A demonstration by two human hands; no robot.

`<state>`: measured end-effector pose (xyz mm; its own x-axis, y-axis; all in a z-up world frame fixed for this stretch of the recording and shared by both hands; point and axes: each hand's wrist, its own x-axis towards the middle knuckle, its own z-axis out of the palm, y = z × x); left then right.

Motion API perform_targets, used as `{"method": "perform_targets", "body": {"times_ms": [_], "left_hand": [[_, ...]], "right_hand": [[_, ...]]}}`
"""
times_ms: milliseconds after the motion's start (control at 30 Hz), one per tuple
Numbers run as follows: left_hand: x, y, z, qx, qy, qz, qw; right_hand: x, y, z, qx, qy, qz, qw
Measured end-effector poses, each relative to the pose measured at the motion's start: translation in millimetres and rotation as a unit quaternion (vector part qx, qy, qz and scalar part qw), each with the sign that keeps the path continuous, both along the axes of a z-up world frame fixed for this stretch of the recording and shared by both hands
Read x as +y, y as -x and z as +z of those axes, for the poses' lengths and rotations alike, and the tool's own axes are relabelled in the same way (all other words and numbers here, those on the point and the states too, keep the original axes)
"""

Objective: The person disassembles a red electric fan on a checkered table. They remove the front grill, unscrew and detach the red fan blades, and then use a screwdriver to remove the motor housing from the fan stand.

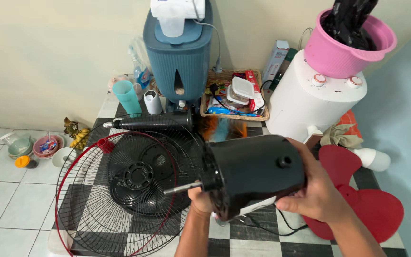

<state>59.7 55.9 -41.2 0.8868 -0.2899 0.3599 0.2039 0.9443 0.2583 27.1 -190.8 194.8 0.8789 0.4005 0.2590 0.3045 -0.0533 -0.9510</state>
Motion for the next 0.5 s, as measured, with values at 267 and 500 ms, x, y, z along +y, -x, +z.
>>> {"method": "perform_targets", "body": {"times_ms": [267, 500], "left_hand": [[4, -6, 29, 0.028, -0.047, 0.053, 0.997], [20, 15, 63, 0.159, -0.180, 0.107, 0.965]], "right_hand": [[15, 4, 26, -0.035, 0.068, 0.016, 0.997], [25, 17, 14, -0.078, 0.065, -0.061, 0.993]]}}
